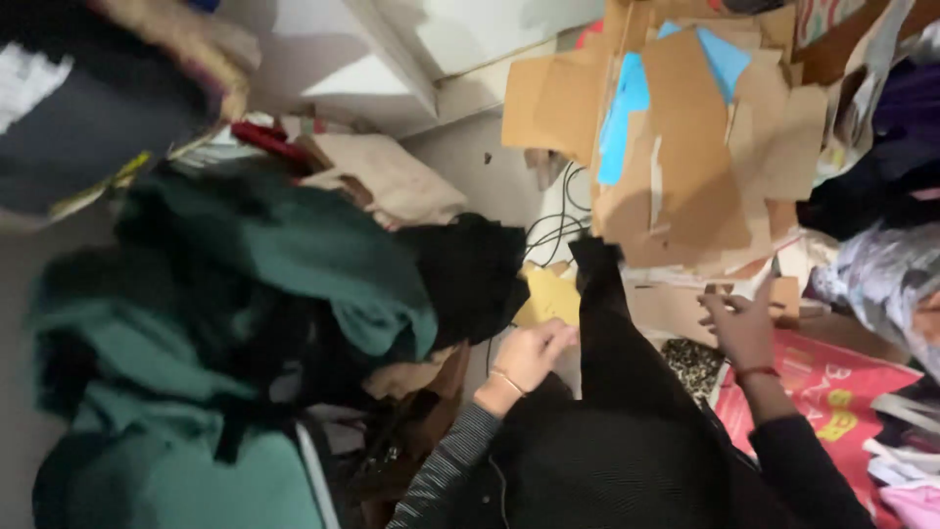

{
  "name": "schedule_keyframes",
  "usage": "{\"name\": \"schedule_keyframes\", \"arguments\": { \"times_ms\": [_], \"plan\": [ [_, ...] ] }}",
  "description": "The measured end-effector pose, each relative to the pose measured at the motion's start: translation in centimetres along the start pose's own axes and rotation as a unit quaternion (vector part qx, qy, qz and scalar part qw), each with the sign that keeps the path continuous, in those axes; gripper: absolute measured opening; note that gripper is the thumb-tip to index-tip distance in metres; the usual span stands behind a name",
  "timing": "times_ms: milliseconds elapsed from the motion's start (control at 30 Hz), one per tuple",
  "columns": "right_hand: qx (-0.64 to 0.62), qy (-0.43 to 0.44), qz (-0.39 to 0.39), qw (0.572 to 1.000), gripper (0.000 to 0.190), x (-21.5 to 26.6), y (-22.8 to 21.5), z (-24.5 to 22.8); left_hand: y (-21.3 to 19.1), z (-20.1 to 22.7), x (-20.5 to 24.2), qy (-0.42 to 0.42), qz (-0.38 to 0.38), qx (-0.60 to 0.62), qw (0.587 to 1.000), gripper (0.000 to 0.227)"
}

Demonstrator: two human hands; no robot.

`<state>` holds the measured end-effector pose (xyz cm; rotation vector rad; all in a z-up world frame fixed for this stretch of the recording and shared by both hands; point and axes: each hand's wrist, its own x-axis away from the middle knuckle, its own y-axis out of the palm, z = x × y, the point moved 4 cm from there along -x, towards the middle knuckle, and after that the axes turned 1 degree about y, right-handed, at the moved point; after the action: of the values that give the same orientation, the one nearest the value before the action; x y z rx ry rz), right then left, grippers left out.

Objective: Sorting through paper clothing patterns and organizing them in a workspace.

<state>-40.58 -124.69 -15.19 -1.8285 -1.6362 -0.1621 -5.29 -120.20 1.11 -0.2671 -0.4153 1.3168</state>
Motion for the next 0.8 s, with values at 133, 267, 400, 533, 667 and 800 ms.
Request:
{"name": "schedule_keyframes", "arguments": {
  "times_ms": [133, 267, 400, 533, 667, 800],
  "plan": [
    [-0.018, -0.003, -0.028, 0.999, 0.11, -9.2, 3.2, -2.4, -0.3, -4.1, -8.1, -0.178, -0.018, -0.063, 0.982, 0.033],
    [0.098, 0.079, -0.013, 0.992, 0.108, -12.0, 4.0, -12.2, 1.3, -4.9, -14.6, -0.175, -0.007, 0.005, 0.984, 0.029],
    [-0.018, 0.045, -0.013, 0.999, 0.112, -20.0, 6.7, -3.9, 6.2, -14.4, -20.8, -0.279, -0.047, 0.055, 0.958, 0.032],
    [0.091, 0.051, -0.014, 0.994, 0.094, -24.6, 9.0, 3.2, 10.7, -27.6, -25.2, -0.234, 0.111, -0.007, 0.966, 0.052],
    [0.282, -0.046, 0.075, 0.955, 0.101, -27.6, 9.2, 3.8, 15.4, -35.4, -29.6, -0.259, 0.057, 0.117, 0.957, 0.061],
    [0.222, 0.036, 0.025, 0.974, 0.113, -28.9, 10.0, 1.1, 15.9, -31.7, -31.2, -0.349, 0.005, 0.043, 0.936, 0.079]
  ]
}}
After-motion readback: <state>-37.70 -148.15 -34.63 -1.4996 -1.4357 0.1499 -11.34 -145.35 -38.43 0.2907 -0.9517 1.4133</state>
